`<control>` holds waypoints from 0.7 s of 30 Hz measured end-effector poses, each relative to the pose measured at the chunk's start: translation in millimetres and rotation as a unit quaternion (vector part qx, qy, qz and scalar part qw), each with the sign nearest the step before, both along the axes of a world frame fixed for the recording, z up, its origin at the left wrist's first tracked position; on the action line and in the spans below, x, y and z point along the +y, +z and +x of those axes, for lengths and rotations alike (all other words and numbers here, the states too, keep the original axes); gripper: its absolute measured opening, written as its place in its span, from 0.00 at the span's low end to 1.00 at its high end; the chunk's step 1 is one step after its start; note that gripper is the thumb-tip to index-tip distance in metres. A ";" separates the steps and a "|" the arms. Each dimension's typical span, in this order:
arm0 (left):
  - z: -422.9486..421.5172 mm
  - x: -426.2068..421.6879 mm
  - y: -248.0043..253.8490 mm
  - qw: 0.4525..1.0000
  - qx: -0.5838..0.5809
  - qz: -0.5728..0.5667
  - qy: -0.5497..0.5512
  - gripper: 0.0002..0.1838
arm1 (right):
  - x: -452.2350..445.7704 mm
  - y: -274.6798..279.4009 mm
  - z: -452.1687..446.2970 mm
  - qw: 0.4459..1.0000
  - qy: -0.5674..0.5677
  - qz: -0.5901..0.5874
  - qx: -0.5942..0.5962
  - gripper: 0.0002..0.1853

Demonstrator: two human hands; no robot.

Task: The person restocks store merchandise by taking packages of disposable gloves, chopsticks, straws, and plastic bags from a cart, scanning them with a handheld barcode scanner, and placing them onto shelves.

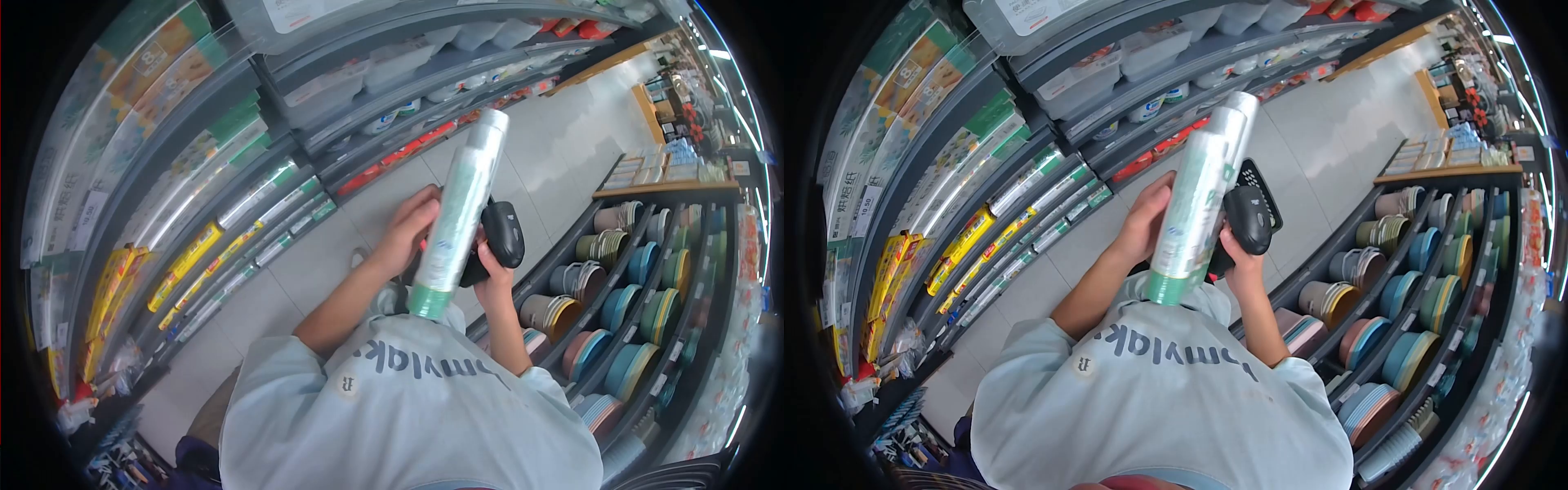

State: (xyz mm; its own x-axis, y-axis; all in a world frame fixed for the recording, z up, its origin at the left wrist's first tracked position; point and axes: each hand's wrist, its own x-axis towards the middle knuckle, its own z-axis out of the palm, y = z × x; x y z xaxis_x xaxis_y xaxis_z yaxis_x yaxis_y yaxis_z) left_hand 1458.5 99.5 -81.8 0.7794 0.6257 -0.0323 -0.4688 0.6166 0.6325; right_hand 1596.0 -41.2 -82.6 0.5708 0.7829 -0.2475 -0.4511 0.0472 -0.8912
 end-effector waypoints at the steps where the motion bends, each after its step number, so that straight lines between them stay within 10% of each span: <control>1: 2.9 -0.8 -11.3 0.999 0.020 0.040 -0.030 0.16 | -1.4 -3.2 -0.8 0.999 0.012 0.017 0.043 0.22; 3: 12.6 -7.7 -22.3 0.958 0.126 0.253 0.042 0.18 | -7.2 -30.5 8.5 0.998 0.012 -0.012 0.065 0.23; 4: 14.4 -11.0 -26.9 0.964 0.132 0.230 0.028 0.27 | -11.4 -36.9 13.3 0.979 0.048 0.058 0.189 0.25; 10: 24.5 -33.9 -11.2 0.998 0.047 0.049 0.015 0.53 | 6.8 13.2 5.6 0.995 0.059 0.034 0.076 0.26; 21: 1.7 -10.0 -37.7 0.985 -0.109 -0.112 -0.079 0.34 | 0.9 2.3 0.2 0.941 0.074 -0.059 -0.325 0.24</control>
